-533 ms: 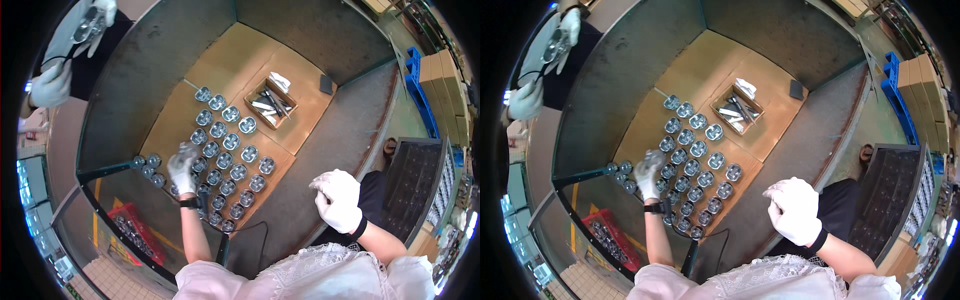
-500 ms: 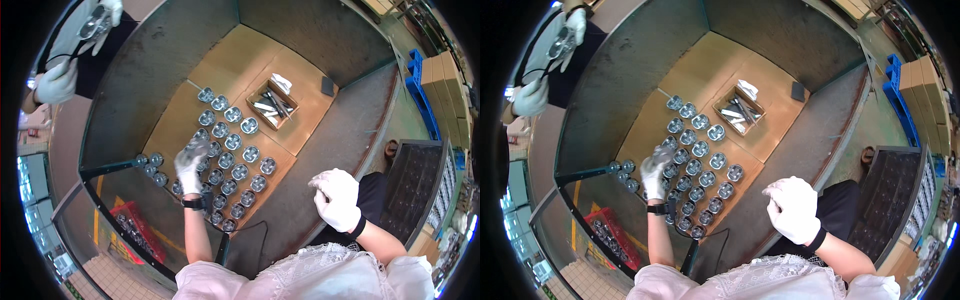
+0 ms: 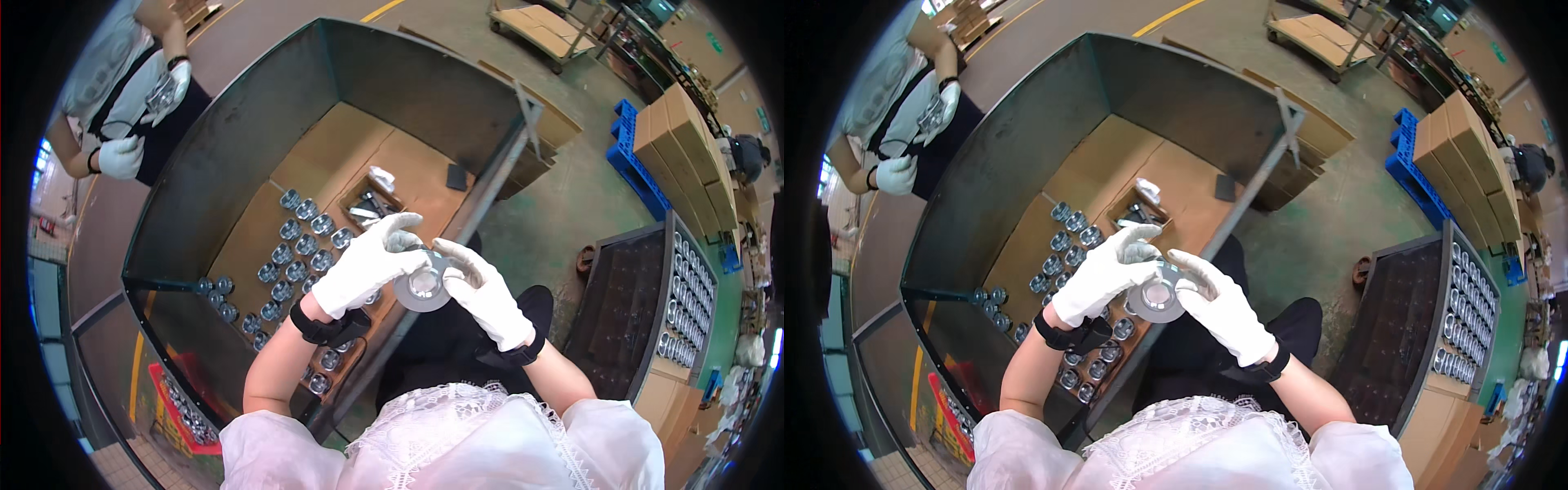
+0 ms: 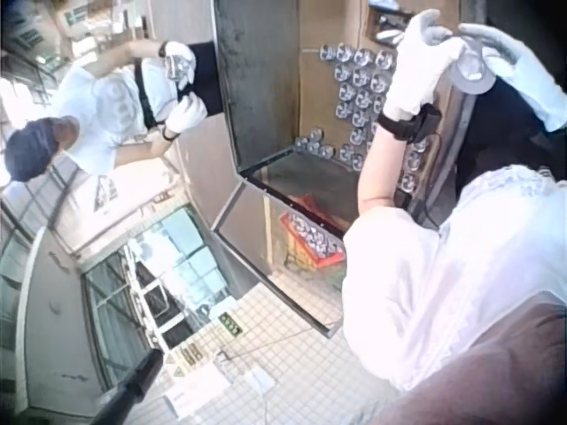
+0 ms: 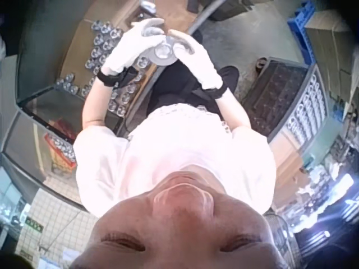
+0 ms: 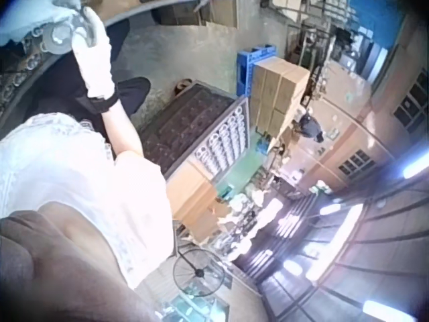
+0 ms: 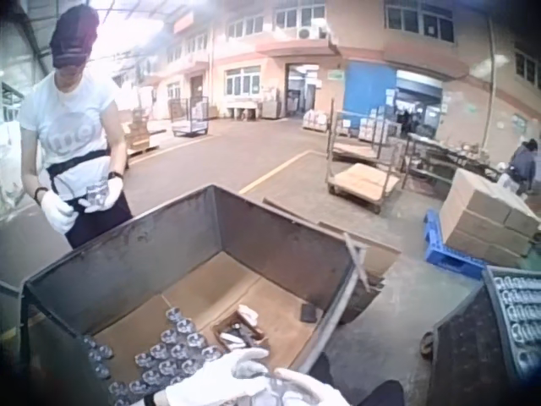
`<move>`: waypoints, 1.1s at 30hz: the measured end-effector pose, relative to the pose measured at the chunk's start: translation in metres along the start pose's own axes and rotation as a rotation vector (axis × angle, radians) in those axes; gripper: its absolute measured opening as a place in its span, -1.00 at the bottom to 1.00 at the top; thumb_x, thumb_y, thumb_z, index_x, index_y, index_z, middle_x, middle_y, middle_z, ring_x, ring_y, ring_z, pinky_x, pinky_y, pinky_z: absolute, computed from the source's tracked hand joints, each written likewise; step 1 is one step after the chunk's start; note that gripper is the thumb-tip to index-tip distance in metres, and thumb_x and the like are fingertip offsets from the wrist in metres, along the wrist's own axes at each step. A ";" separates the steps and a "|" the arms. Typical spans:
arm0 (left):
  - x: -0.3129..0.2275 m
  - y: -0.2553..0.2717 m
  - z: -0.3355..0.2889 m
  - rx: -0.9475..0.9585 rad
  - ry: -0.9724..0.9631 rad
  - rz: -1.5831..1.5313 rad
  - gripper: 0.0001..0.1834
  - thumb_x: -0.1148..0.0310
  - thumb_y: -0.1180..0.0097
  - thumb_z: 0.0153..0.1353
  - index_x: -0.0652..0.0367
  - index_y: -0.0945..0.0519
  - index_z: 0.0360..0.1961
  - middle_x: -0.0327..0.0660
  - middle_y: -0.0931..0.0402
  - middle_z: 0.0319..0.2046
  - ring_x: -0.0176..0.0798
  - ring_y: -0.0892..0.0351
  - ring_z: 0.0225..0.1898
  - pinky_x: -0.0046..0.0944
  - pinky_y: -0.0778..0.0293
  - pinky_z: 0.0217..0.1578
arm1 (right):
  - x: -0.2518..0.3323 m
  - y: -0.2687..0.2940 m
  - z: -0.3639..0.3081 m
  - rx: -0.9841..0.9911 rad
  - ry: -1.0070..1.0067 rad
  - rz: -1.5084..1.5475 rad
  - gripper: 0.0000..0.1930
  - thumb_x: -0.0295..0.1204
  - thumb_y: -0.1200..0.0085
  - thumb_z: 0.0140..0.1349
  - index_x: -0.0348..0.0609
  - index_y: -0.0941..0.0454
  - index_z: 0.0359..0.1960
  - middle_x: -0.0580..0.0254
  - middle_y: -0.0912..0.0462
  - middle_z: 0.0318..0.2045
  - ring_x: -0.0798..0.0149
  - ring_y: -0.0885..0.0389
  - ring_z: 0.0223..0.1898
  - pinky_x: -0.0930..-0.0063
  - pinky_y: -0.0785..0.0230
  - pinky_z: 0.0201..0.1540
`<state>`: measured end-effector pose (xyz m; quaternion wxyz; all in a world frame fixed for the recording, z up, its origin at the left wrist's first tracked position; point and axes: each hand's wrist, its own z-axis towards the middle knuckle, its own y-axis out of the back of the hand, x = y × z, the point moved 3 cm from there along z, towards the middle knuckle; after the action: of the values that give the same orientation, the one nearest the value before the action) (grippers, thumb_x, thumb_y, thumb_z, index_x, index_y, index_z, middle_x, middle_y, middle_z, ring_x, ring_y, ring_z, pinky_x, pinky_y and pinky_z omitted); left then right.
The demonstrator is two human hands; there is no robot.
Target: Inspecting metal pistons for quality and arranging them inside a large metal bin on a factory floor.
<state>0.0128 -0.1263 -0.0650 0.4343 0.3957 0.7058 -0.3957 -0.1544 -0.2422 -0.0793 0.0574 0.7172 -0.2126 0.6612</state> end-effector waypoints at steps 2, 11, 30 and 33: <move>-0.007 -0.030 0.007 0.028 -0.060 0.118 -0.40 0.34 -0.19 0.35 0.28 -0.34 0.35 -0.14 -0.51 0.09 -0.30 -0.51 0.12 -0.26 -0.42 0.19 | 0.005 0.021 -0.016 -0.122 -0.112 0.160 -0.42 -0.48 -0.15 0.37 -0.22 -0.29 0.40 0.20 -0.53 0.22 0.48 -0.51 0.15 0.58 -0.29 0.27; 0.025 -0.114 0.024 -0.096 0.032 -0.030 -0.35 0.14 -0.29 0.31 0.39 -0.41 0.25 -0.10 -0.53 0.12 -0.30 -0.48 0.15 -0.28 -0.38 0.20 | 0.013 0.078 -0.067 -0.404 0.011 0.435 -0.47 -0.47 -0.25 0.30 -0.21 -0.31 0.26 0.20 -0.59 0.03 0.38 -0.62 -0.02 0.45 -0.56 0.04; 0.050 -0.163 0.028 0.023 0.092 -0.067 -0.35 0.17 -0.35 0.24 0.45 -0.43 0.16 -0.04 -0.56 0.06 -0.28 -0.54 0.11 -0.28 -0.45 0.16 | -0.001 0.099 -0.091 -0.605 0.034 0.442 -0.60 -0.50 -0.26 0.28 -0.20 -0.36 0.08 0.19 -0.57 -0.04 0.36 -0.62 -0.01 0.34 -0.64 0.04; 0.056 -0.158 0.031 0.030 0.099 0.012 -0.41 0.08 -0.12 0.41 0.40 -0.44 0.20 -0.08 -0.54 0.06 -0.29 -0.51 0.09 -0.27 -0.42 0.13 | -0.003 0.097 -0.089 -0.619 0.024 0.427 -0.60 -0.51 -0.27 0.28 -0.19 -0.36 0.07 0.20 -0.57 -0.04 0.37 -0.62 -0.03 0.37 -0.64 0.02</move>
<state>-0.1377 -0.2010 -0.0930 0.3953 0.4254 0.7182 -0.3834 -0.2743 -0.2967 -0.0912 0.1350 0.5975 -0.5464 0.5712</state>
